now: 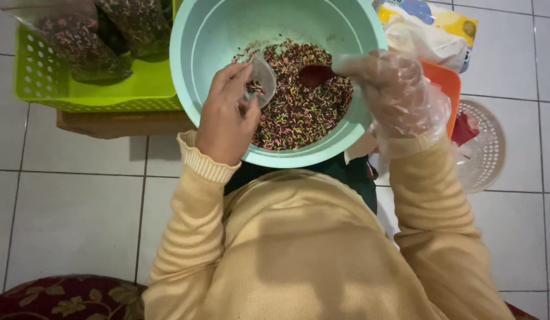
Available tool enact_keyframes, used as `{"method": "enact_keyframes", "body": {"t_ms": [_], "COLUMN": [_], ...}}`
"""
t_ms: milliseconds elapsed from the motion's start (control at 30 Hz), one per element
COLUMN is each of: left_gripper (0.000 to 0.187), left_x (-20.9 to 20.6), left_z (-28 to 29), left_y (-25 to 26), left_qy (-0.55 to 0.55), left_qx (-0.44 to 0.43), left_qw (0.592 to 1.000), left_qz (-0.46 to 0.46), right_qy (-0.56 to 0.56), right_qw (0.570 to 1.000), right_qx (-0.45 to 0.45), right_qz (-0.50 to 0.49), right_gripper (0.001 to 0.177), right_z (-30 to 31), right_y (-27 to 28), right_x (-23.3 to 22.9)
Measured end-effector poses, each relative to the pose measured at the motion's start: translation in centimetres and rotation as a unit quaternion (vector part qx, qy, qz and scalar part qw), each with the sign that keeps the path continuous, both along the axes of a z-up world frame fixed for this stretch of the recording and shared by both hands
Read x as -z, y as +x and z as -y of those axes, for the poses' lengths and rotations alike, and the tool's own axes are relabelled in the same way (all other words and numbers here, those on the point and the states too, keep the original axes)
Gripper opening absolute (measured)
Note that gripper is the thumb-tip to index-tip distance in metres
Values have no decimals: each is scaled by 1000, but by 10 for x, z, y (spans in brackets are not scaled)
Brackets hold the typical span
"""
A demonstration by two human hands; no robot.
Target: The person fills small plastic bags with colorful sprinkles from a large bowl using a small red scoop and a clear plastic funnel.
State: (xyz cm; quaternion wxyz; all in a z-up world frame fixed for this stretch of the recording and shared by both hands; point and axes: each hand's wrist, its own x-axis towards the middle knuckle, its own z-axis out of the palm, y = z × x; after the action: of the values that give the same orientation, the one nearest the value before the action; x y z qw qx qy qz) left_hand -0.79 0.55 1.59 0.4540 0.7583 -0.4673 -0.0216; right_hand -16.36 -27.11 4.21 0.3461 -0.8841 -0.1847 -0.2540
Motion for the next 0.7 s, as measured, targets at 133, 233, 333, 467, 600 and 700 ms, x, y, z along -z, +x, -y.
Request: {"method": "enact_keyframes", "body": {"t_ms": [133, 233, 333, 467, 600, 700], "left_gripper": [51, 52, 52, 49, 50, 53], "left_x": [1, 3, 2, -1, 17, -1], "left_z": [0, 1, 1, 2, 3, 3], "left_y": [0, 1, 1, -1, 10, -1], "left_qy": [-6, -10, -2, -5, -52, 9], "left_qx": [-2, 0, -6, -6, -25, -6], "left_qw": [1000, 1000, 1000, 1000, 997, 1000], "left_qz": [9, 16, 18, 13, 56, -19], "right_qy": [106, 35, 140, 22, -172, 94], "right_qw": [994, 994, 990, 978, 947, 968], "right_qx": [-31, 84, 35, 209, 271, 217], "right_qz": [13, 58, 0, 3, -32, -82], "right_gripper": [19, 18, 27, 27, 16, 17], "right_z": [18, 5, -6, -30, -15, 5], "right_y": [2, 3, 5, 3, -5, -5], "right_x": [13, 15, 11, -10, -15, -7]}}
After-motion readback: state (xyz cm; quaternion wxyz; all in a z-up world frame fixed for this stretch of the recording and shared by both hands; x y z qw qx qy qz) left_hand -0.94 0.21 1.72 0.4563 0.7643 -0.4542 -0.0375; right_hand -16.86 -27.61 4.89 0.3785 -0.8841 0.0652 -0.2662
